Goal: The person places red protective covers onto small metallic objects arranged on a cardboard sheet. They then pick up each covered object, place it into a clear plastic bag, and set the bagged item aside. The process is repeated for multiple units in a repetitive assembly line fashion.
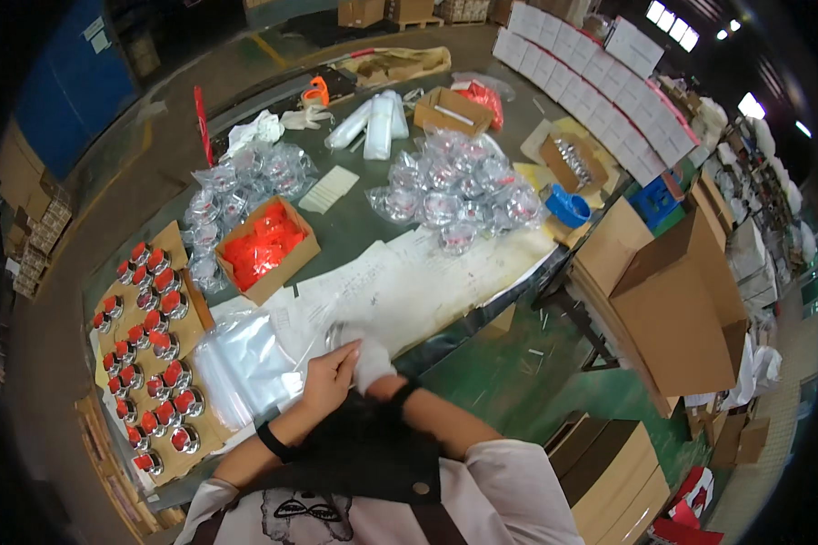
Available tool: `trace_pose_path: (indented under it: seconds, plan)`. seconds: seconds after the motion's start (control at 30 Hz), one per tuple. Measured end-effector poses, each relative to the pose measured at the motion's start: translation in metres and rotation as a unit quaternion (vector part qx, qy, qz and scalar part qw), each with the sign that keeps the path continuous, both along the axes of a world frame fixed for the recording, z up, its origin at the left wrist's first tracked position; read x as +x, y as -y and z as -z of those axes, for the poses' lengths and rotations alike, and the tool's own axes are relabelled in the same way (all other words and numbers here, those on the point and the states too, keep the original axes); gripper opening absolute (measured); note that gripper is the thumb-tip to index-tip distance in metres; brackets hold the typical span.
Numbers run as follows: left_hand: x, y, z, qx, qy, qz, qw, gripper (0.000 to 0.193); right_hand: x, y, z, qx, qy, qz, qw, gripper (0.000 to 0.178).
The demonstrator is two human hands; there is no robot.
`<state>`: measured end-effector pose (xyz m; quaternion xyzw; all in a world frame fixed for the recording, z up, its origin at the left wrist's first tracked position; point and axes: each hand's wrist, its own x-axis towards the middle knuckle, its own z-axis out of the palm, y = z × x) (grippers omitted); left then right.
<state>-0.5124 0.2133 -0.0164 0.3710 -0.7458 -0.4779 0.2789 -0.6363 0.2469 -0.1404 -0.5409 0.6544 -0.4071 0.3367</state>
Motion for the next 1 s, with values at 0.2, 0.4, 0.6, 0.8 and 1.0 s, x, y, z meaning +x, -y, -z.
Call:
trace_pose_path:
  seconds: [0.2,0.4,0.6,0.8,1.0]
  plan:
    - [0.001,0.053,0.018,0.346,-0.167,-0.155,0.91,0.027,-0.036,0.011,-0.153,-0.027,-0.016,-0.046,0.998,0.034]
    - [-0.028,0.057,0.014,0.159,-0.02,-0.001,0.987,0.024,-0.063,0.021,-0.115,0.032,-0.038,0.132,0.99,0.042]
    - [-0.022,0.043,0.062,-0.134,0.323,0.074,0.934,0.025,-0.061,0.021,-0.081,0.025,-0.089,-0.06,0.994,0.024]
    - [0.02,0.051,0.051,-0.058,0.125,-0.04,0.99,0.025,-0.075,0.032,-0.074,-0.092,-0.565,-0.131,0.809,0.015]
    - [0.102,0.062,0.066,-0.079,0.41,-0.317,0.852,0.031,-0.197,0.039,-0.061,0.026,-0.706,-0.032,0.707,0.018]
